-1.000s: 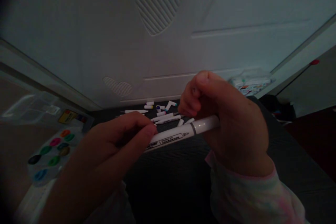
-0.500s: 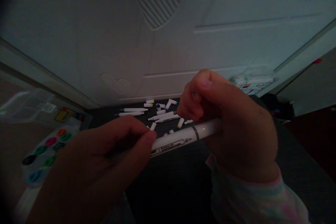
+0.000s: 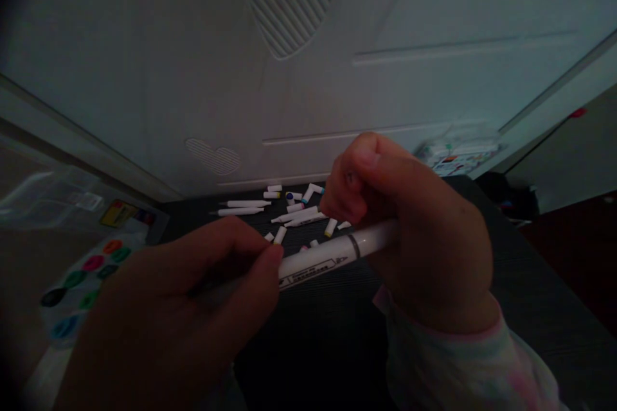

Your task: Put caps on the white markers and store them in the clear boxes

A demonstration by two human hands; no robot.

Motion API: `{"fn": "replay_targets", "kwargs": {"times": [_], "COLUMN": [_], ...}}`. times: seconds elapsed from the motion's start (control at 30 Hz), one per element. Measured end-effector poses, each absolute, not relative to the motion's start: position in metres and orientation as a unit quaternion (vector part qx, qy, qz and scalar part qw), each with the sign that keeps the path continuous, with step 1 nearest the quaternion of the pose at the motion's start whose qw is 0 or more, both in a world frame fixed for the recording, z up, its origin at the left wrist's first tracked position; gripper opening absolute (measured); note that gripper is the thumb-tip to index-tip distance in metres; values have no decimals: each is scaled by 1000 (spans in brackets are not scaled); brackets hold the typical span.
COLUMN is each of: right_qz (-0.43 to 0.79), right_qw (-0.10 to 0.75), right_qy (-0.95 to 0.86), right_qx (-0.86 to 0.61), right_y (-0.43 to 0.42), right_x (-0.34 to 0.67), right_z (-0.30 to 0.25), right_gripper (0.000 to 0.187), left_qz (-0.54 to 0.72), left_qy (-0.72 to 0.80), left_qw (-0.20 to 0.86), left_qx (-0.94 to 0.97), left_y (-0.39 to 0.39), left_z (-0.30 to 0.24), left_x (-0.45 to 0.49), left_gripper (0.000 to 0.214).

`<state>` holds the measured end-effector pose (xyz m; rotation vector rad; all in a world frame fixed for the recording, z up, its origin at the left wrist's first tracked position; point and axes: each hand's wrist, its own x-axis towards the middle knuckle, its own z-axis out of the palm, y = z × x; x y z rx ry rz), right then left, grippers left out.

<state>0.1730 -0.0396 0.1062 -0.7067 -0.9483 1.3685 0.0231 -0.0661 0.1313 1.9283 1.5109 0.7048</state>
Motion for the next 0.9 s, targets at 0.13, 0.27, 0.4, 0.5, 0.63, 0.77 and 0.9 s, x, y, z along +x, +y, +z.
{"fn": "replay_targets", "kwargs": {"times": [0.13,0.27,0.4,0.5,0.63,0.77,0.9], "right_qz": [593,585,571,576,583,566,538], "right_qw": [620,625,624,619,628,627,629], "right_qy": [-417,-416,-420,-420,-410,-443,-470], "right_qx": [-300,-307,-329,-329,-313,-300,-307], "right_y": [-38,-37,-37,-37,-37,-36,-32], "right_x": [172,171,170,170,172,176,186], "right_z": [103,102,104,105,103,97,93], "right_gripper": [28,27,27,26,27,25,22], "left_qz": [273,279,266,273,295,303,332], "left_qy": [573,577,583,576,554,540,528], "left_qw": [275,272,279,273,295,332,365], "left_qx": [722,718,715,721,720,712,691], "left_y": [-65,-63,-64,-64,-59,-51,-52], "left_z": [127,129,130,130,124,117,116], "left_x": [22,23,25,25,22,20,20], "left_gripper": [19,19,19,18,19,20,18]}}
